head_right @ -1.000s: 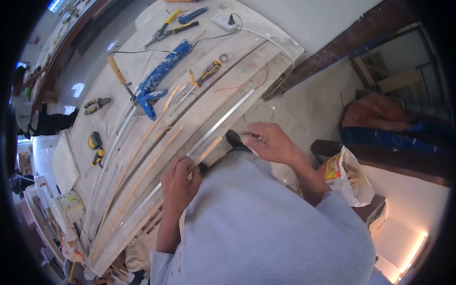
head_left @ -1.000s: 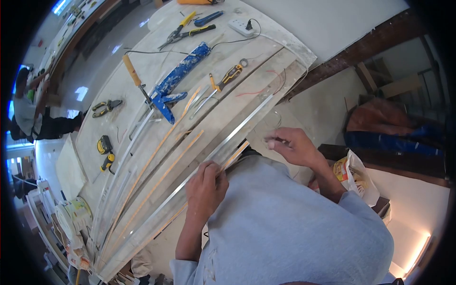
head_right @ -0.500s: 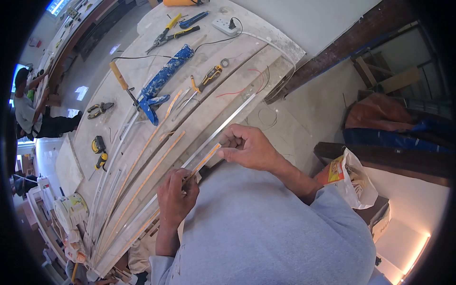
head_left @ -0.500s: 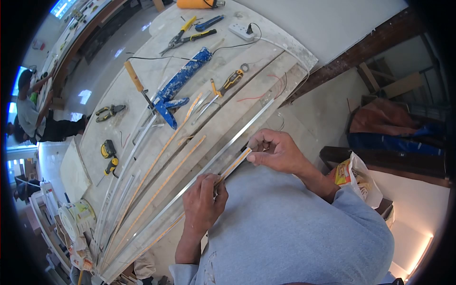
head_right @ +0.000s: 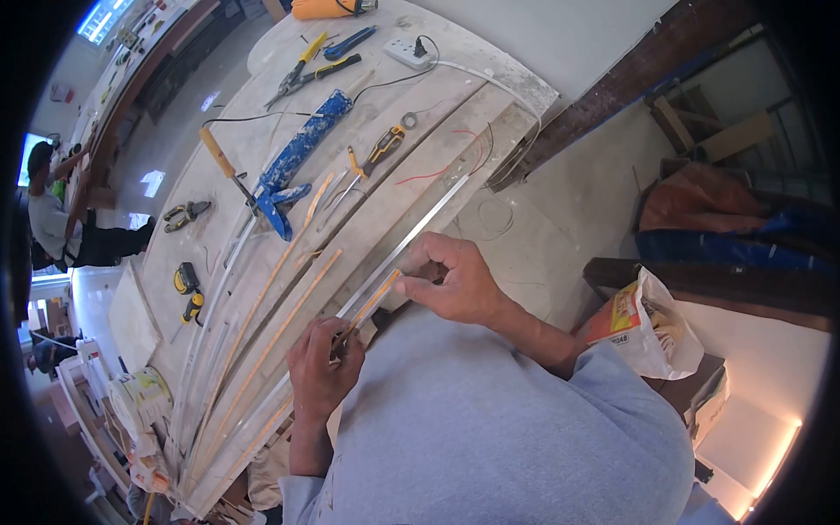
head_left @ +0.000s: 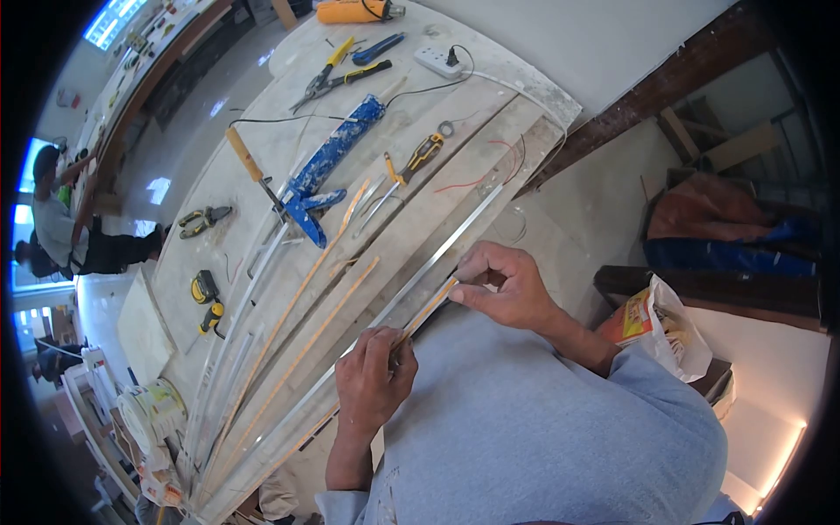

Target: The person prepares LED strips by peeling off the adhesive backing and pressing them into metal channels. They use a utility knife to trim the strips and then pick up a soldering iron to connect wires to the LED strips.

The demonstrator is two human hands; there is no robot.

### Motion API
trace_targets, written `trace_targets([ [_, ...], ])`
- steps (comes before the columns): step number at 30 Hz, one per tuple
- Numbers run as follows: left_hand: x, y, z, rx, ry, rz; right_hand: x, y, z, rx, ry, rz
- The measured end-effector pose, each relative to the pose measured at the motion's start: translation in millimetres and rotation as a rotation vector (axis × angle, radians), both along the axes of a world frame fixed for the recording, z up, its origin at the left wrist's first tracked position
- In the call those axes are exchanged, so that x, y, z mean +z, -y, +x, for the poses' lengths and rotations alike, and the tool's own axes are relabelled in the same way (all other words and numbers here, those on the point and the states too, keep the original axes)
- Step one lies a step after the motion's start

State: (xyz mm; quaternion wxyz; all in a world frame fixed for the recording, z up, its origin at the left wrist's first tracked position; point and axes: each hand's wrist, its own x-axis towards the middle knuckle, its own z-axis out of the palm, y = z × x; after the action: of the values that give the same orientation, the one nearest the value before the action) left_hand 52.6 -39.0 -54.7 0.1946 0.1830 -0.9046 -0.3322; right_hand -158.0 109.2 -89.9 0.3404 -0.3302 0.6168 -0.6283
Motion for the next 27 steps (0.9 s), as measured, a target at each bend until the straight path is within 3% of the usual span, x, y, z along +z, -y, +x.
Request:
trace_targets([
  [11,-1.5,1.6,-0.9,-0.032,-0.025,-0.025,5.8,5.9,-6.9,-0.018,-0.402,-0.119],
  [20,-0.8,0.1,0.8,-0.018,-0.023,0.002,1.1,7.2,-12.6,0.027,-0.361,-0.138],
  [23,12.5,-1.0,-4.8,0.043,0.149,0.082,-9.5,11.7,-8.6,0.071,-0.283,-0.206],
  [27,9.5,1.8,-6.7,0.03,0.257,-0.04,-6.7,15.5,-31.6,0.153,-0.317,-0.206],
])
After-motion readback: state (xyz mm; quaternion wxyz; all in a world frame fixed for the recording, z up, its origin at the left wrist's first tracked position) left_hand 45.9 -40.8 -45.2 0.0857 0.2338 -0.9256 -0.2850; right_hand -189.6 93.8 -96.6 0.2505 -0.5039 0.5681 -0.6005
